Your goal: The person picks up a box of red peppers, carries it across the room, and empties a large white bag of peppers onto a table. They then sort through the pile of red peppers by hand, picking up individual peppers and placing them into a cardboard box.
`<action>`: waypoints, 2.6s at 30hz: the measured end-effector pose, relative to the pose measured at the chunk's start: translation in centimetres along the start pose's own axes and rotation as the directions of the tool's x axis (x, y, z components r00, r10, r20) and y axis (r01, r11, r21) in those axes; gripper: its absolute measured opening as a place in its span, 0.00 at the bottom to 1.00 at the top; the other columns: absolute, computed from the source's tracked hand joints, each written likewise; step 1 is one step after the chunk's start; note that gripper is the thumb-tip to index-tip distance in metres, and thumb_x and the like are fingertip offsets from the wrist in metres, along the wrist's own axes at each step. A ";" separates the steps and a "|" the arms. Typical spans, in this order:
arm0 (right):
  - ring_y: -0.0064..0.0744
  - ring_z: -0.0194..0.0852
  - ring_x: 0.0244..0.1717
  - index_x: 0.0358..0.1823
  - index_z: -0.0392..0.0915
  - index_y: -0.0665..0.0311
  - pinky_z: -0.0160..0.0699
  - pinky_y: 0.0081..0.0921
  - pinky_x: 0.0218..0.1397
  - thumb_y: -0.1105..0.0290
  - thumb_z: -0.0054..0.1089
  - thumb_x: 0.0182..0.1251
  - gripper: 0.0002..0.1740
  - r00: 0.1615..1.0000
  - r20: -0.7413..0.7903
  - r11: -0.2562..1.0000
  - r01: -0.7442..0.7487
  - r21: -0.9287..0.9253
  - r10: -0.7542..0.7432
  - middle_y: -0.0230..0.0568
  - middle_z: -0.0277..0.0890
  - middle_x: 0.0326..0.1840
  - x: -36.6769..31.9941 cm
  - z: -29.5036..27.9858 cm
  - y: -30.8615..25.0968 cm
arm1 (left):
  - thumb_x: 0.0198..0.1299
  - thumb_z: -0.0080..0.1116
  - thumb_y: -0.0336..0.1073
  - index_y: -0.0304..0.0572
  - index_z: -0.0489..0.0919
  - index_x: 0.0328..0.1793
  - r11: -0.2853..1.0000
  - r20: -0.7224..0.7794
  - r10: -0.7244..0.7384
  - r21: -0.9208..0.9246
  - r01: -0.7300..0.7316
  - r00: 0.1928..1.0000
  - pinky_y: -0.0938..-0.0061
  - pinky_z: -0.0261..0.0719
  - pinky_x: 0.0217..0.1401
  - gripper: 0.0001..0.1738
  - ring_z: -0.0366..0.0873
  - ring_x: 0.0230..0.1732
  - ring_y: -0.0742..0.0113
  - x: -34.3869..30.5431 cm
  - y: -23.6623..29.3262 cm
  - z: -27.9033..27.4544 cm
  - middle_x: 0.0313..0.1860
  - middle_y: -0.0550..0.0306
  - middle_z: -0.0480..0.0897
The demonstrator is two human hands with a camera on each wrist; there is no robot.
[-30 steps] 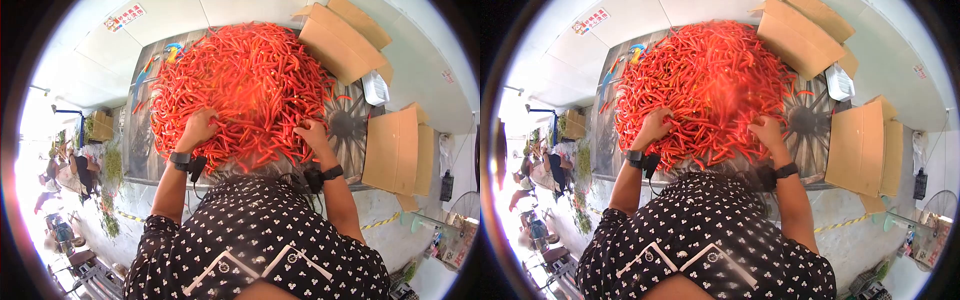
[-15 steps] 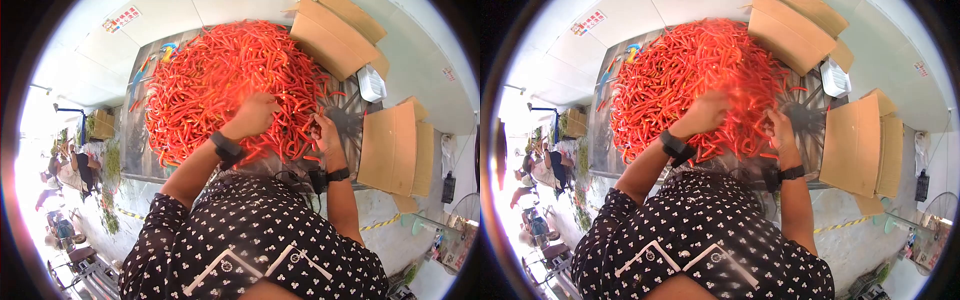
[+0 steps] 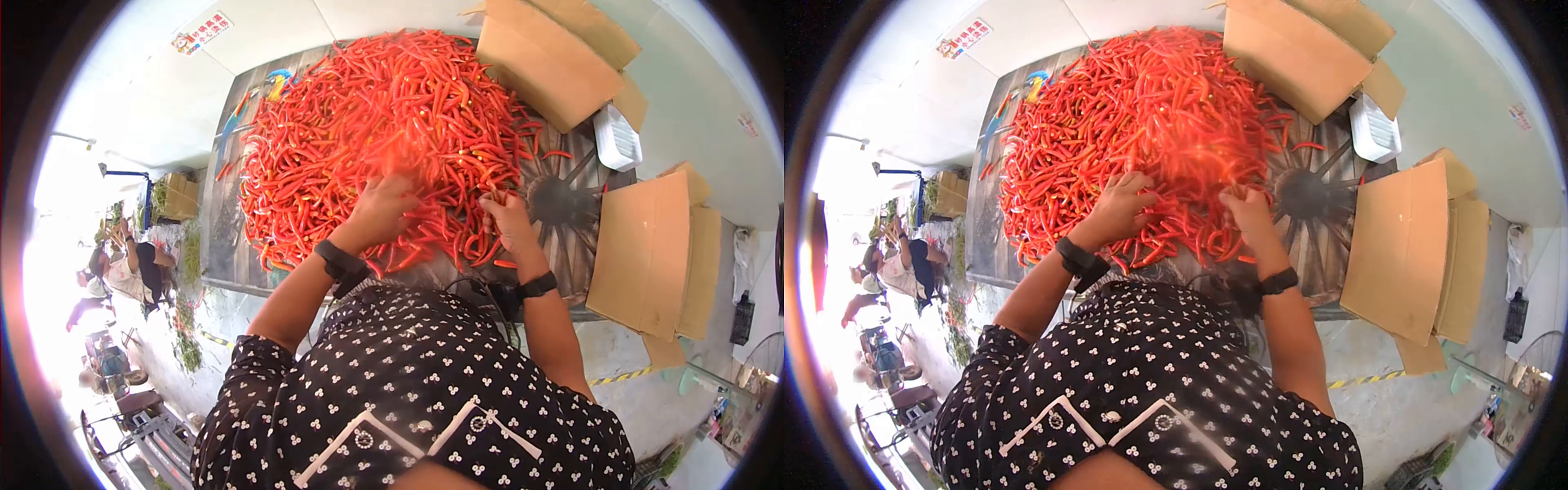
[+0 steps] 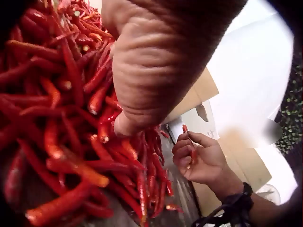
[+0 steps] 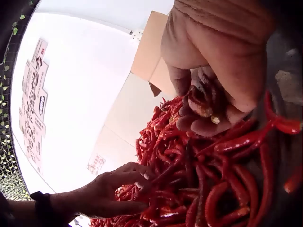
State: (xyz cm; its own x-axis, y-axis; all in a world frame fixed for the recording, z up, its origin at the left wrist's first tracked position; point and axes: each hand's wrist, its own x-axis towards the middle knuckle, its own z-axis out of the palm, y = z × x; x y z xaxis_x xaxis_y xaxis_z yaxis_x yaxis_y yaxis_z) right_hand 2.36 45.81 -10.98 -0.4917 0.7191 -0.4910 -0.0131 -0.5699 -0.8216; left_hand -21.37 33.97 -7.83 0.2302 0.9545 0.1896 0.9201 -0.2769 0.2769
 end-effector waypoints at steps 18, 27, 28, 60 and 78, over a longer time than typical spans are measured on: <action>0.39 0.77 0.27 0.29 0.79 0.67 0.72 0.37 0.30 0.60 0.58 0.53 0.15 0.888 -0.073 0.661 0.280 -0.696 -0.453 0.49 0.77 0.24 4.3 1.8 1.8 | 0.44 0.58 0.33 0.46 0.79 0.36 0.998 0.054 -0.053 0.020 0.052 0.997 0.62 0.65 0.51 0.10 0.71 0.50 0.59 1.1 1.6 1.2 0.42 0.57 0.75; 0.28 0.74 0.24 0.33 0.72 0.64 0.66 0.24 0.22 0.68 0.49 0.63 0.07 0.998 0.046 0.974 0.031 0.224 -0.042 0.36 0.73 0.23 -3.0 -0.4 -1.4 | 0.44 0.58 0.31 0.48 0.79 0.39 0.995 -0.087 -0.037 -0.096 0.028 0.996 0.61 0.64 0.53 0.12 0.71 0.51 0.57 1.5 2.0 0.9 0.45 0.58 0.75; 0.29 0.75 0.26 0.32 0.73 0.64 0.68 0.25 0.24 0.67 0.49 0.63 0.08 0.997 0.074 0.993 -0.018 0.118 0.009 0.35 0.74 0.23 -3.3 -0.3 -1.4 | 0.44 0.58 0.31 0.48 0.79 0.39 0.995 -0.085 -0.034 -0.098 0.026 0.996 0.61 0.64 0.53 0.12 0.71 0.51 0.57 1.9 2.3 1.1 0.45 0.58 0.75; 0.28 0.76 0.28 0.37 0.72 0.62 0.69 0.24 0.26 0.63 0.48 0.67 0.10 0.986 -0.083 0.941 0.165 0.295 -0.147 0.34 0.74 0.27 1.1 -1.4 -4.1 | 0.40 0.66 0.54 0.64 0.65 0.67 0.902 0.007 -0.431 -0.002 0.431 0.902 0.48 0.64 0.61 0.43 0.58 0.63 0.35 9.5 -1.2 0.6 0.68 0.38 0.56; 0.28 0.75 0.23 0.39 0.81 0.64 0.74 0.29 0.30 0.65 0.59 0.58 0.12 0.724 0.042 0.428 0.452 -0.783 -0.689 0.37 0.78 0.24 9.6 1.4 -8.2 | 0.45 0.62 0.41 0.49 0.81 0.38 0.982 0.390 -0.017 -0.166 0.088 0.921 0.60 0.75 0.49 0.13 0.74 0.49 0.49 2.3 0.6 -2.3 0.56 0.50 0.71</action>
State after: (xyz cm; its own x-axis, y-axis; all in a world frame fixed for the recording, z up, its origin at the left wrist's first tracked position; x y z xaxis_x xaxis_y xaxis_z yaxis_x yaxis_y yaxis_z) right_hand -3.53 56.85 -8.55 -0.3829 0.8965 0.2227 0.4538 0.3926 -0.8000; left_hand -21.03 35.76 -5.08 0.3199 0.9266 -0.1977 0.8715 -0.2060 0.4450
